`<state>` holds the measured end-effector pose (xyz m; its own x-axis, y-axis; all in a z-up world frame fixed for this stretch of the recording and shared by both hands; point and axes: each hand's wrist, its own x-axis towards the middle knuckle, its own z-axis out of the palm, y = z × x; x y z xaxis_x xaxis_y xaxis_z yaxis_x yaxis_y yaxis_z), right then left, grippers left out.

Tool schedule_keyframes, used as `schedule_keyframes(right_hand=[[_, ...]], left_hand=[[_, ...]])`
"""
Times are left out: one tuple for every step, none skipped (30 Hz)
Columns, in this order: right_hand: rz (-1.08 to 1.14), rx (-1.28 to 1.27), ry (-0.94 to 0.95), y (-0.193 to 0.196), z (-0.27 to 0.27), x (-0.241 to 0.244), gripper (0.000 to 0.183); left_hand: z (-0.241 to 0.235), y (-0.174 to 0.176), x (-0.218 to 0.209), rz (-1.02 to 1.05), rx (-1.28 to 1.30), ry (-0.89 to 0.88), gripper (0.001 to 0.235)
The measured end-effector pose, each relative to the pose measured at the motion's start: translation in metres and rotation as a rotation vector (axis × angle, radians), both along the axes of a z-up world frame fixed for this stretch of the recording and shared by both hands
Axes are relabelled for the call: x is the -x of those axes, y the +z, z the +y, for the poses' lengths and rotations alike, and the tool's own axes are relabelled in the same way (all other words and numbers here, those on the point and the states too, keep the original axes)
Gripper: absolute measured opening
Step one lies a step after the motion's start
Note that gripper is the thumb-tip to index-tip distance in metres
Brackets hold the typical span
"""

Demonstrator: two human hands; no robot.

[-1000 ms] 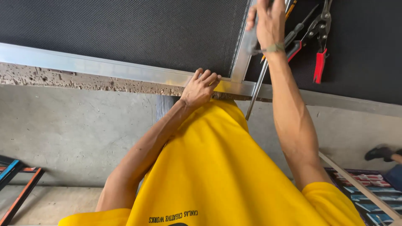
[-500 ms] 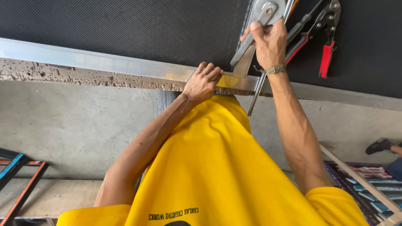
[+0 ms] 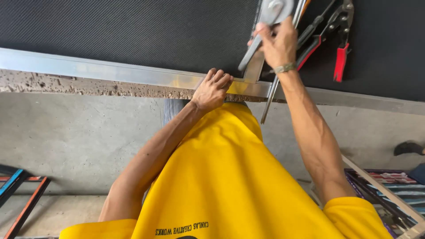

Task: Assembling a mesh screen into a metal frame using a spline roller and cutting tools

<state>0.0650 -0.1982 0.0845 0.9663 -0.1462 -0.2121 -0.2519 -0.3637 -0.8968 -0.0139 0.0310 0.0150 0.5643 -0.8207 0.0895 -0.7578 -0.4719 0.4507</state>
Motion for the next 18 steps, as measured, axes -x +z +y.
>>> schedule_keyframes(right_hand=[[-0.034, -0.016, -0.021, 0.001, 0.003, 0.003, 0.029], [-0.068, -0.032, -0.042, 0.002, 0.005, 0.006, 0.033], [-0.073, -0.023, -0.043, 0.006, 0.01, 0.009, 0.033], [-0.026, 0.054, 0.024, 0.011, 0.013, 0.011, 0.028], [0.017, 0.119, 0.09, 0.014, 0.021, 0.011, 0.028], [0.009, 0.117, 0.088, 0.008, 0.016, 0.002, 0.028], [-0.018, 0.026, 0.022, 0.003, 0.01, -0.001, 0.026], [-0.045, -0.064, -0.043, -0.002, 0.004, -0.004, 0.025], [-0.039, -0.072, -0.04, -0.001, 0.008, 0.003, 0.025], [-0.033, -0.039, 0.004, 0.001, 0.011, 0.01, 0.025], [-0.034, 0.004, 0.04, 0.006, 0.011, 0.016, 0.025], [-0.035, 0.006, 0.035, 0.008, 0.015, 0.019, 0.025], [-0.021, 0.071, 0.071, 0.01, 0.016, 0.016, 0.026], [-0.007, 0.136, 0.106, 0.011, 0.017, 0.013, 0.028], [0.0, 0.136, 0.106, 0.007, 0.015, 0.013, 0.028], [0.026, 0.027, 0.021, 0.002, 0.013, 0.013, 0.025], [0.042, -0.084, -0.059, -0.003, 0.011, 0.006, 0.025], [0.039, -0.087, -0.055, 0.001, 0.011, 0.007, 0.025]], left_hand=[[0.001, 0.001, 0.001, -0.031, 0.064, 0.014, 0.039], [0.002, 0.002, 0.003, -0.061, 0.127, 0.029, 0.035], [0.002, 0.005, 0.004, -0.065, 0.137, 0.027, 0.035], [0.002, 0.009, 0.004, -0.074, 0.141, 0.029, 0.032], [0.007, 0.013, 0.002, -0.087, 0.133, 0.031, 0.029], [0.007, 0.01, -0.002, -0.095, 0.131, 0.029, 0.029], [0.004, 0.007, 0.0, -0.076, 0.12, 0.033, 0.033], [0.003, 0.004, 0.003, -0.056, 0.109, 0.036, 0.038], [0.003, 0.003, 0.003, -0.052, 0.101, 0.04, 0.038], [0.002, 0.003, 0.003, -0.06, 0.112, 0.039, 0.038], [-0.001, 0.002, -0.001, -0.074, 0.132, 0.031, 0.037], [0.003, 0.003, 0.004, -0.075, 0.134, 0.025, 0.037], [0.002, 0.003, 0.003, -0.078, 0.149, 0.031, 0.037], [0.002, 0.002, 0.002, -0.08, 0.164, 0.036, 0.037], [0.002, 0.002, 0.005, -0.073, 0.165, 0.035, 0.037], [0.003, 0.001, 0.008, -0.075, 0.164, 0.038, 0.037], [0.004, 0.0, 0.004, -0.088, 0.161, 0.045, 0.037], [0.002, -0.004, 0.003, -0.091, 0.159, 0.047, 0.037]])
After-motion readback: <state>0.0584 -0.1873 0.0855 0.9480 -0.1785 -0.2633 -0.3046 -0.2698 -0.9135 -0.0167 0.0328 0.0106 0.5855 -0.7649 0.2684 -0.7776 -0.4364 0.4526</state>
